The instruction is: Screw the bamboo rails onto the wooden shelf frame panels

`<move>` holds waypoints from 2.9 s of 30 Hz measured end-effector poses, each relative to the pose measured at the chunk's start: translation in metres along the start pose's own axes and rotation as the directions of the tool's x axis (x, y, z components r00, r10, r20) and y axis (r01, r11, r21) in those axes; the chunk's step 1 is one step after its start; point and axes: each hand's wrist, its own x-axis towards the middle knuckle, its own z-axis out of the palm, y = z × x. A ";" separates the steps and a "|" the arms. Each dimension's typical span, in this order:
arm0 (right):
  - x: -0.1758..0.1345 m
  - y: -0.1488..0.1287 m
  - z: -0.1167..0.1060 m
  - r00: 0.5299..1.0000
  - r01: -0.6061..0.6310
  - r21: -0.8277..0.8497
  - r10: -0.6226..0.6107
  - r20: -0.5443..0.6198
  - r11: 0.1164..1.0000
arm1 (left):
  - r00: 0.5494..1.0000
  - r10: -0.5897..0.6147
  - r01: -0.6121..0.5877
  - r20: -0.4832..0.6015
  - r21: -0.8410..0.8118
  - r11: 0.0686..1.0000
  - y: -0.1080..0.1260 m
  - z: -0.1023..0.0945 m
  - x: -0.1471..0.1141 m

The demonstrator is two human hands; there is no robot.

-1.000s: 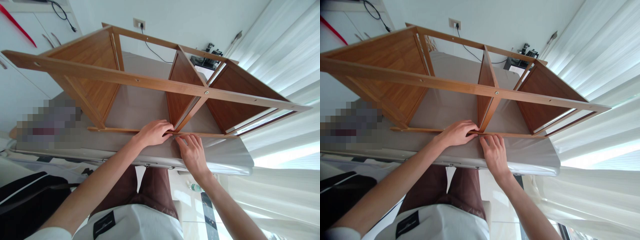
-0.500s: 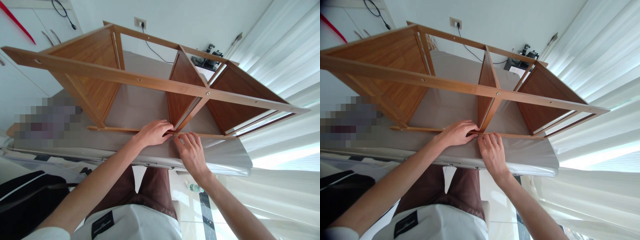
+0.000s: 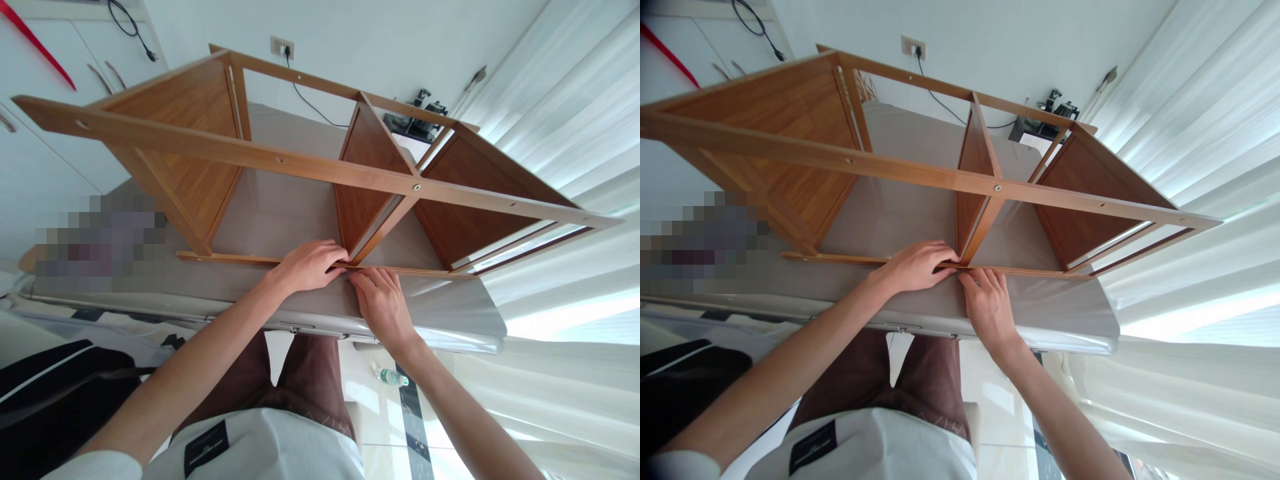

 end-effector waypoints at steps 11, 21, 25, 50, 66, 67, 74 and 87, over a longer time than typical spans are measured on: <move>-0.010 -0.001 -0.003 0.999 0.032 -0.062 -0.034 -0.031 0.998 | 1.000 -0.003 0.003 0.001 0.008 1.000 0.001 -0.001 0.000; -0.005 -0.001 -0.004 0.998 0.057 -0.122 -0.058 -0.006 0.991 | 1.000 0.002 -0.002 -0.010 0.012 1.000 0.001 -0.001 0.001; -0.004 -0.002 -0.004 0.998 0.065 -0.142 -0.066 0.000 0.988 | 1.000 0.017 -0.017 -0.006 0.010 1.000 0.000 0.000 0.001; 0.001 -0.010 -0.012 0.991 0.122 -0.219 -0.132 -0.030 0.968 | 0.995 0.020 -0.009 -0.094 0.112 0.994 0.007 -0.001 -0.004; 0.001 0.003 -0.003 0.999 0.027 0.053 -0.028 0.015 0.998 | 0.995 0.041 -0.027 -0.096 0.137 0.990 0.007 0.004 -0.004; 0.000 0.003 -0.001 1.000 0.012 0.069 -0.013 0.013 0.998 | 0.995 0.039 -0.025 -0.095 0.144 0.989 0.007 0.005 -0.004; -0.005 0.004 0.007 0.998 -0.068 0.121 0.069 -0.011 0.990 | 0.993 0.025 -0.010 -0.114 0.126 0.992 0.007 0.006 -0.003; -0.006 0.003 -0.004 1.000 -0.004 0.031 0.004 -0.010 1.000 | 0.994 0.013 -0.001 -0.112 0.106 0.994 0.007 0.003 -0.002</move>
